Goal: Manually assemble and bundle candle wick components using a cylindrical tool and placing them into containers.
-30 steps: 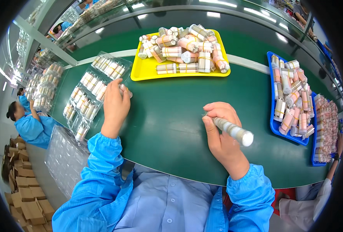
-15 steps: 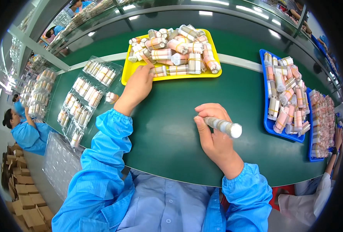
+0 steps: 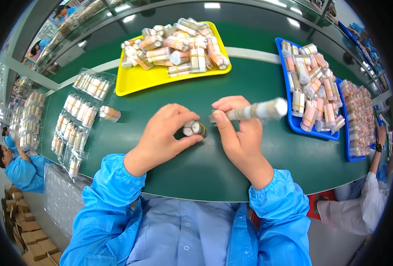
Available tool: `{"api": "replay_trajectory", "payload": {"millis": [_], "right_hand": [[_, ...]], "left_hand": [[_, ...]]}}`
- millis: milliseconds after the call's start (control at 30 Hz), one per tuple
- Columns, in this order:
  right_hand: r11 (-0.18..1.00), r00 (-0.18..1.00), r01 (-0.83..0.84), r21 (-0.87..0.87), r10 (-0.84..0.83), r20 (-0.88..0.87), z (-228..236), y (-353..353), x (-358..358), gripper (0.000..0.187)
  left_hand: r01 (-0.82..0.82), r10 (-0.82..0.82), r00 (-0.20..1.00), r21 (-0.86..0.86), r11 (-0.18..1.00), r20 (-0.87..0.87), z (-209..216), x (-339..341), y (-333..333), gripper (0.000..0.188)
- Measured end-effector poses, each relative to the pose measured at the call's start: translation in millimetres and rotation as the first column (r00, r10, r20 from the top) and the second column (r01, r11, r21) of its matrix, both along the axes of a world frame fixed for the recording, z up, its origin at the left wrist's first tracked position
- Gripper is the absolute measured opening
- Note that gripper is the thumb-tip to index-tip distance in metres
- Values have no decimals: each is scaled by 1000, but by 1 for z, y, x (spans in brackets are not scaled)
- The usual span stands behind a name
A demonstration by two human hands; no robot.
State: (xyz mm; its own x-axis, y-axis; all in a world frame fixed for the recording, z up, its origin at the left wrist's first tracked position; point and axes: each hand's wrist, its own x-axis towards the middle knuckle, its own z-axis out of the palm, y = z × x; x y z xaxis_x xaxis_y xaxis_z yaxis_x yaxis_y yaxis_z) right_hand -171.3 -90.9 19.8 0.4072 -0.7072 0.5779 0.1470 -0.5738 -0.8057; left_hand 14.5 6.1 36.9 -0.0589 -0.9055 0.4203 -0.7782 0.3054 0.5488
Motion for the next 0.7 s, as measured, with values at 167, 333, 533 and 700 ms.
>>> {"api": "replay_trajectory", "payload": {"millis": [167,333,533,700], "right_hand": [[995,999,-38,-89,34,-43,0,3,0,12],[988,994,-39,-147,24,-103,-1,5,1,12],[984,992,-31,-177,9,-124,-2,6,5,12],[987,989,-16,-162,-8,-149,-4,8,6,11]], "left_hand": [[-12,1,993,-88,996,-119,-18,-11,-6,44],[-18,6,991,-86,996,-135,-23,-13,-6,42],[-17,6,991,-86,996,-131,-24,-15,-6,41],[-31,16,993,-122,992,-118,-25,-16,-6,41]]}}
